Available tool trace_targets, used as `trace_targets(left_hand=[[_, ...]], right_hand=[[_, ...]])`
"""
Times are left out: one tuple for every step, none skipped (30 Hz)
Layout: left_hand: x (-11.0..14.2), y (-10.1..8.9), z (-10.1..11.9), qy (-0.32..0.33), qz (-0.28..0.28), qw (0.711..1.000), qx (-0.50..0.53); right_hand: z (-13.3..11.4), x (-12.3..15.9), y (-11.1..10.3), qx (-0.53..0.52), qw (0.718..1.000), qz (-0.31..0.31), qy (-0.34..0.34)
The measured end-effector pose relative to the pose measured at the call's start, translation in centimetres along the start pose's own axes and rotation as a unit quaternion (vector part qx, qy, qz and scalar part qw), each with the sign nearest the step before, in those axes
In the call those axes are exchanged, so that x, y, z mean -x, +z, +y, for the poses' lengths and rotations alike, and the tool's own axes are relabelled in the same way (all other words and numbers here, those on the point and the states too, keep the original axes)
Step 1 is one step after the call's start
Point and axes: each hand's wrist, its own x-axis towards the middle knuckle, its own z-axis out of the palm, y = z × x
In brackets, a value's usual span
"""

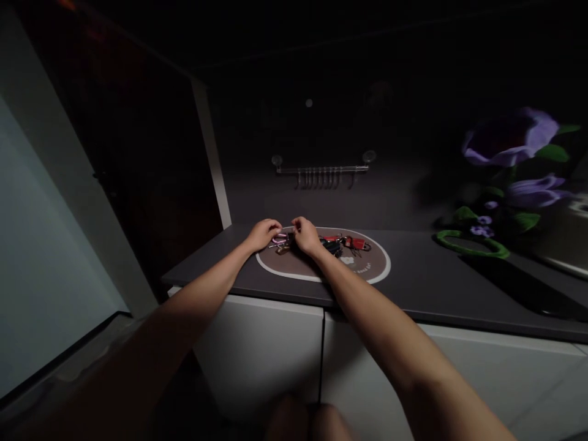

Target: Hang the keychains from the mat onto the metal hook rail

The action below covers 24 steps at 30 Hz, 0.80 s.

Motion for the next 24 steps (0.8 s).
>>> trace_targets(left_hand=[[0.2, 0.0, -0.3, 0.015, -0.018, 1.0, -0.017], [0.4, 0.0, -0.6, 0.029, -0.037, 0.998, -0.032], [0.5, 0.0, -0.9, 0.04, -0.056, 0.997, -0.043], [0.5, -0.1, -1.1, 0.049, -0.075, 0.995, -0.051], [0.6, -0.3, -1.2, 0.057, -0.093, 0.993, -0.056], [0.6, -0.4, -1.2, 0.064, -0.109, 0.99, -0.057], [0.6, -0.6, -1.3, 0.07, -0.124, 0.988, -0.055], [0.6, -0.7, -1.3, 0.077, -0.137, 0.986, -0.054], [0.6, -0.8, -1.3, 0.085, -0.149, 0.984, -0.053], [0.6, -0.9, -1.3, 0.092, -0.157, 0.982, -0.052], [0.6, -0.9, -1.3, 0.098, -0.163, 0.98, -0.051], [0.7, -0.9, -1.3, 0.103, -0.166, 0.979, -0.05], [0.6, -0.9, -1.3, 0.106, -0.168, 0.979, -0.05], [0.6, -0.9, -1.3, 0.108, -0.17, 0.978, -0.052], [0.6, -0.9, -1.4, 0.109, -0.171, 0.978, -0.053], [0.6, -0.9, -1.4, 0.109, -0.173, 0.977, -0.055], [0.6, -0.8, -1.4, 0.11, -0.175, 0.977, -0.057], [0.6, -0.8, -1.5, 0.111, -0.176, 0.976, -0.058], [0.6, -0.8, -1.5, 0.11, -0.175, 0.977, -0.059], [0.6, -0.7, -1.5, 0.109, -0.173, 0.977, -0.06], [0.6, -0.7, -1.5, 0.106, -0.169, 0.978, -0.059], [0.6, -0.6, -1.5, 0.103, -0.165, 0.979, -0.057], [0.6, -0.6, -1.5, 0.101, -0.162, 0.98, -0.055], [0.6, -0.6, -1.5, 0.099, -0.159, 0.981, -0.051]], right_hand=[[0.2, 0.1, 0.0, 0.041, 0.999, -0.005, -0.026], [0.3, 0.2, 0.0, 0.075, 0.996, -0.012, -0.049], [0.4, 0.3, -0.1, 0.103, 0.992, -0.021, -0.069], [0.5, 0.3, -0.1, 0.127, 0.988, -0.031, -0.084], [0.5, 0.3, -0.1, 0.148, 0.984, -0.041, -0.094], [0.5, 0.3, -0.1, 0.165, 0.98, -0.05, -0.099], [0.5, 0.3, -0.1, 0.179, 0.977, -0.059, -0.1], [0.4, 0.2, 0.0, 0.191, 0.974, -0.066, -0.099], [0.4, 0.2, 0.1, 0.201, 0.972, -0.071, -0.096], [0.3, 0.2, 0.1, 0.208, 0.971, -0.075, -0.093], [0.2, 0.2, 0.2, 0.214, 0.97, -0.078, -0.09], [0.1, 0.2, 0.2, 0.218, 0.969, -0.081, -0.087], [0.0, 0.2, 0.2, 0.221, 0.968, -0.085, -0.083], [-0.1, 0.2, 0.2, 0.222, 0.968, -0.087, -0.08], [-0.1, 0.2, 0.2, 0.222, 0.968, -0.089, -0.079], [-0.1, 0.2, 0.2, 0.222, 0.968, -0.09, -0.079], [-0.1, 0.2, 0.2, 0.221, 0.968, -0.09, -0.08], [0.0, 0.2, 0.3, 0.22, 0.968, -0.09, -0.081], [0.1, 0.1, 0.3, 0.219, 0.968, -0.089, -0.084], [0.1, 0.1, 0.3, 0.219, 0.968, -0.088, -0.087], [0.2, 0.0, 0.3, 0.218, 0.968, -0.087, -0.09], [0.3, 0.0, 0.4, 0.217, 0.968, -0.085, -0.092], [0.3, -0.1, 0.4, 0.215, 0.969, -0.083, -0.093], [0.3, -0.1, 0.4, 0.214, 0.969, -0.081, -0.094]])
